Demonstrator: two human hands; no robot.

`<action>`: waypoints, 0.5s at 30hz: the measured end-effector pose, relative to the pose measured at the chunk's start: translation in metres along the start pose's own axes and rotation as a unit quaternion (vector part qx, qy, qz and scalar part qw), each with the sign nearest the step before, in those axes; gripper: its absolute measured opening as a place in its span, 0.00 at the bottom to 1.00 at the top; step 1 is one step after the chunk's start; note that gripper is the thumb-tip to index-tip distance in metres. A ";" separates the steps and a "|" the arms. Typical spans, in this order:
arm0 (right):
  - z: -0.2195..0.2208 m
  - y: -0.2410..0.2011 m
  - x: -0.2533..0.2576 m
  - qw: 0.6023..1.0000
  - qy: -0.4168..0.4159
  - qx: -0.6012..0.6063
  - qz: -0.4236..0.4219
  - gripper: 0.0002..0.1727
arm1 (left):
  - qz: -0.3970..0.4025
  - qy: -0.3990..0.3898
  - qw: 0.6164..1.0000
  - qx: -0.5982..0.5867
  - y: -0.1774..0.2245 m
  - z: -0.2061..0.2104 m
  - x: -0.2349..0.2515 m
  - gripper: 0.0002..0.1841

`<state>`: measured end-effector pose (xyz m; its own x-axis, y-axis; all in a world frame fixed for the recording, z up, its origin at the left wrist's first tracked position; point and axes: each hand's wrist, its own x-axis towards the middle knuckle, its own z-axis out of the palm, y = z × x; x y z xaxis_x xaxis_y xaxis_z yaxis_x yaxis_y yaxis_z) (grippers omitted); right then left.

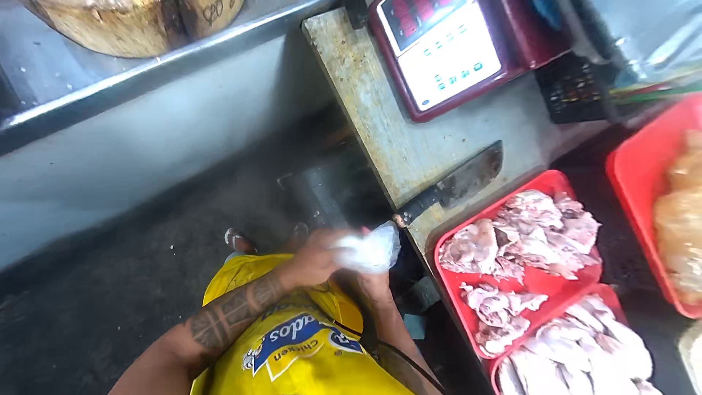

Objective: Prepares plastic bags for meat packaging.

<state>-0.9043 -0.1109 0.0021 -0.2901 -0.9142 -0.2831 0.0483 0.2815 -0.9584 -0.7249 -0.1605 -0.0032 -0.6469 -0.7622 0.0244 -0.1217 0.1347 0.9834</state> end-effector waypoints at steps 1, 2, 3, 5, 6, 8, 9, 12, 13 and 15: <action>0.012 -0.012 -0.005 0.998 -0.010 -0.062 -0.002 0.48 | -0.005 0.006 1.000 0.003 0.006 -0.011 -0.012 0.16; 0.026 -0.025 -0.010 0.993 -0.027 -0.118 -0.008 0.44 | -0.015 0.016 1.000 0.009 0.013 -0.023 -0.025 0.16; 0.043 -0.038 -0.013 0.987 -0.052 -0.148 -0.020 0.42 | -0.022 0.038 0.999 0.013 0.020 -0.037 -0.037 0.15; 0.081 -0.055 -0.021 0.982 -0.100 -0.153 -0.057 0.40 | -0.034 0.096 0.995 0.006 0.030 -0.069 -0.062 0.15; 0.098 -0.054 -0.021 0.977 -0.116 -0.156 -0.086 0.40 | -0.036 0.131 0.991 -0.006 0.032 -0.085 -0.073 0.14; 0.132 -0.050 -0.016 0.963 -0.139 -0.169 -0.159 0.35 | -0.032 0.192 0.980 -0.030 0.031 -0.114 -0.093 0.14; 0.150 -0.053 -0.014 0.955 -0.154 -0.168 -0.191 0.33 | -0.025 0.220 0.975 -0.030 0.029 -0.126 -0.104 0.15; 0.203 -0.071 -0.012 0.927 -0.223 -0.172 -0.246 0.29 | -0.004 0.292 0.956 -0.004 0.031 -0.159 -0.136 0.16; 0.221 -0.079 -0.011 0.916 -0.250 -0.181 -0.256 0.29 | -0.003 0.310 0.951 0.013 0.034 -0.171 -0.145 0.16; 0.255 -0.095 -0.006 0.882 -0.315 -0.195 -0.290 0.29 | -0.019 0.321 0.946 0.043 0.045 -0.198 -0.160 0.14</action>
<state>-0.6630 -0.2067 0.0850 0.4370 -0.8836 0.1685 -0.3015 -0.3203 -0.8981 -0.4778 -0.1574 0.0726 -0.0533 -0.9913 0.1206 -0.2148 0.1293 0.9681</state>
